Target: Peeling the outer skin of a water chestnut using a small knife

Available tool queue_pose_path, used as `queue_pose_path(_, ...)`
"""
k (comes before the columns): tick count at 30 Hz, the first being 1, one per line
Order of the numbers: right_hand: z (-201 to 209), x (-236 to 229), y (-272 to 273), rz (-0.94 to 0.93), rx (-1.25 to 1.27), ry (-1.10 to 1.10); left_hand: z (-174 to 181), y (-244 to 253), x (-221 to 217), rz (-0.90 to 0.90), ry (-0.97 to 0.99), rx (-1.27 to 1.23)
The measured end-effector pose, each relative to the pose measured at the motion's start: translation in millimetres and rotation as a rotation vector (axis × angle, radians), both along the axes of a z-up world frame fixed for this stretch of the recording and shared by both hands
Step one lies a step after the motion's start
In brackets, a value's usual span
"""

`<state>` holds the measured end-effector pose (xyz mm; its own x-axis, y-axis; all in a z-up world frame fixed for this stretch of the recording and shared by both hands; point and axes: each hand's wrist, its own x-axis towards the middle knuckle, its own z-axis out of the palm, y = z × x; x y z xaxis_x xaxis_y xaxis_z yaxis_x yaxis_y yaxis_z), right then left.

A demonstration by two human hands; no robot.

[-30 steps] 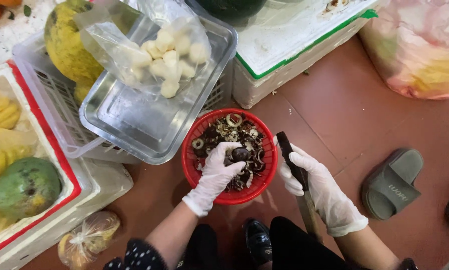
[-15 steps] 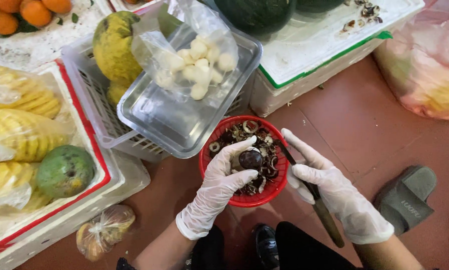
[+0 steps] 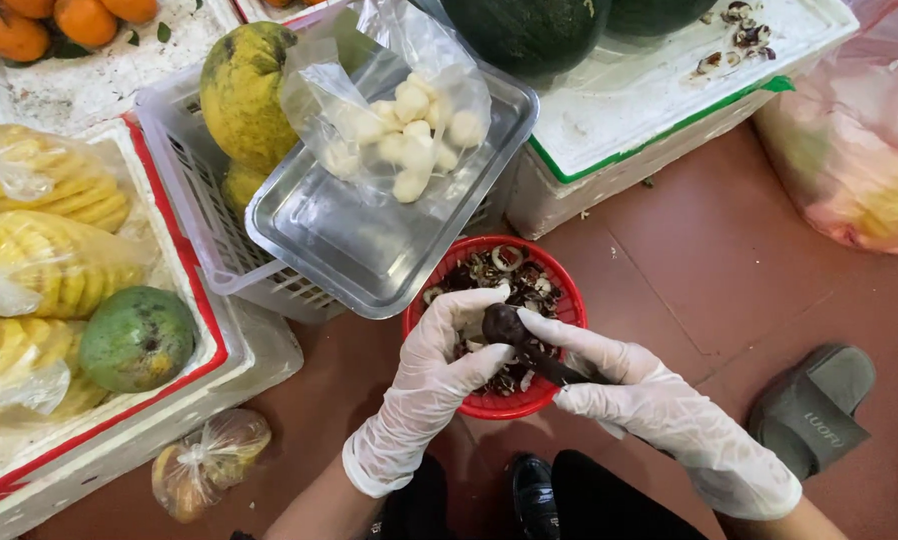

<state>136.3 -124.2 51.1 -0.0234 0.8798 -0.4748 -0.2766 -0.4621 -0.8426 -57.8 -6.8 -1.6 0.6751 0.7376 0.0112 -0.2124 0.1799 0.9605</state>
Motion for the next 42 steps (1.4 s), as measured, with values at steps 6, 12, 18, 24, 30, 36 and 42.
queue_pose_path(6,-10,4,-5,-0.018,-0.093,-0.17,-9,-5,7,-0.097,-0.145,-0.285)
queue_pose_path(12,-18,5,-5,0.043,0.155,-0.087,5,0,11,-0.092,-0.093,-0.22)
queue_pose_path(18,-19,7,-6,0.05,0.095,-0.133,3,-1,9,-0.135,-0.077,-0.128)
queue_pose_path(24,-16,6,-5,0.057,0.091,-0.227,0,4,7,-0.17,0.003,-0.049)
queue_pose_path(30,-26,8,-9,0.022,0.104,-0.075,-1,5,7,-0.157,0.098,-0.029)
queue_pose_path(36,-45,12,-11,0.022,0.136,-0.226,0,2,9,-0.129,0.172,0.039)
queue_pose_path(42,-52,8,-8,-0.118,-0.048,-0.146,-4,-3,12,-0.076,0.196,0.093)
